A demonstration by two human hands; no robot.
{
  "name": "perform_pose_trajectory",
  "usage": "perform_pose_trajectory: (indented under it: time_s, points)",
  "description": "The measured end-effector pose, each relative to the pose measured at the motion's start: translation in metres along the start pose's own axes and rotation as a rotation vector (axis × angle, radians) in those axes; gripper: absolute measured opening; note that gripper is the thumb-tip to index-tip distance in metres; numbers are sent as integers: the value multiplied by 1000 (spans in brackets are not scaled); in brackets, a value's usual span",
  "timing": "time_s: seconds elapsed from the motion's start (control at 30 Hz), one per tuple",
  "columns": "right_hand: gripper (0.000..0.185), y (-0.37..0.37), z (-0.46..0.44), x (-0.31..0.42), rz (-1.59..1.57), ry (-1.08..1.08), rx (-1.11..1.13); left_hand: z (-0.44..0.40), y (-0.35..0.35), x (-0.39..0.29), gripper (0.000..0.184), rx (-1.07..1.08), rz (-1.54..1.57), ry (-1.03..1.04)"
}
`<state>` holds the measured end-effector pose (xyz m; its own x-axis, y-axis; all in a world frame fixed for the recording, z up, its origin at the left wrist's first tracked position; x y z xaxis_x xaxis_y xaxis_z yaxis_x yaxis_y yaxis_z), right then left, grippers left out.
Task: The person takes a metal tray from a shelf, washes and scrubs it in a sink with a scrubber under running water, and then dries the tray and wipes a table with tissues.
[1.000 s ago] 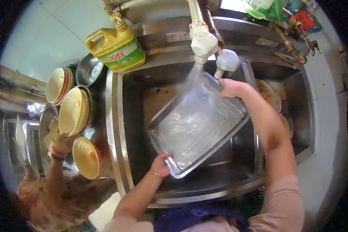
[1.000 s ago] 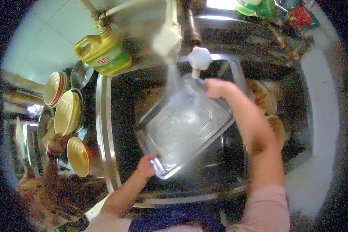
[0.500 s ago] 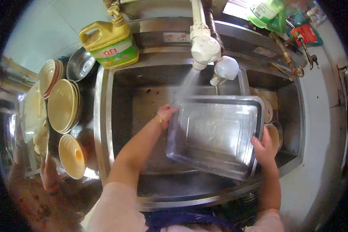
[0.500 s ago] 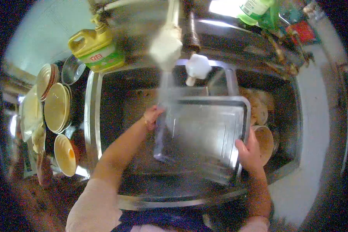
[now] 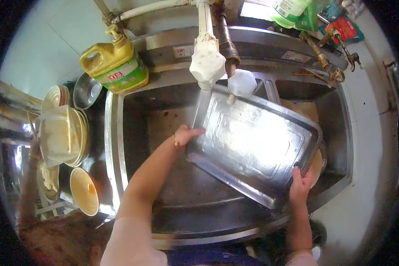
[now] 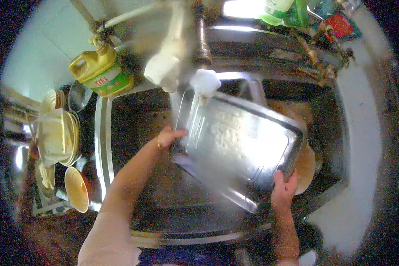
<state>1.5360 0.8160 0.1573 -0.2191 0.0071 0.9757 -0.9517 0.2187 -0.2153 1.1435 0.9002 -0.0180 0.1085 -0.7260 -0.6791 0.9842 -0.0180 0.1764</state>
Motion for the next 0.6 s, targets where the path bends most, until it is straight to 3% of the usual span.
perform_pose_trajectory:
  time_s: [0.03, 0.13, 0.27, 0.3, 0.33, 0.43, 0.47, 0.6]
  points:
    - [46, 6, -3, -1, -37, -40, -28, 4, -8, 8, 43, -10, -34, -23]
    - [41, 27, -9, -1, -90, -136, -86, 31, -22, 28, 33, -73, 272, 19]
    - [38, 59, -12, -36, -166, -119, -42, 54, -34, 47, 21, -54, 840, 75]
    - [39, 67, -13, -44, -229, -97, -21, 61, -40, 54, 27, 9, 975, 134]
    - [32, 82, -16, -43, -301, -31, -83, 83, -38, 45, 28, -64, 1014, 154]
    - [26, 110, -26, -79, -298, 95, 17, 165, -36, 5, 32, -240, 996, 266]
    - [25, 123, -25, -87, -274, 164, 61, 181, -50, 14, 43, -181, 1045, 285]
    - [25, 182, -13, -114, -252, 380, 253, 266, -30, -40, 47, -196, 733, 629]
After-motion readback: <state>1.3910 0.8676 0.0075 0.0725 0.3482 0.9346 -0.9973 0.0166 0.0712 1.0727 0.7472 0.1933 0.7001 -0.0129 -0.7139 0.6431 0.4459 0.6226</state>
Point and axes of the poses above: each hand's wrist, its own z-axis away from the middle knuckle, its own y-axis out of the palm, x = y × z, the point moved 4 cm from there along -z, towards the middle knuckle, and after that the axes turned 8 degrees about -y, right-handed, at the moved point
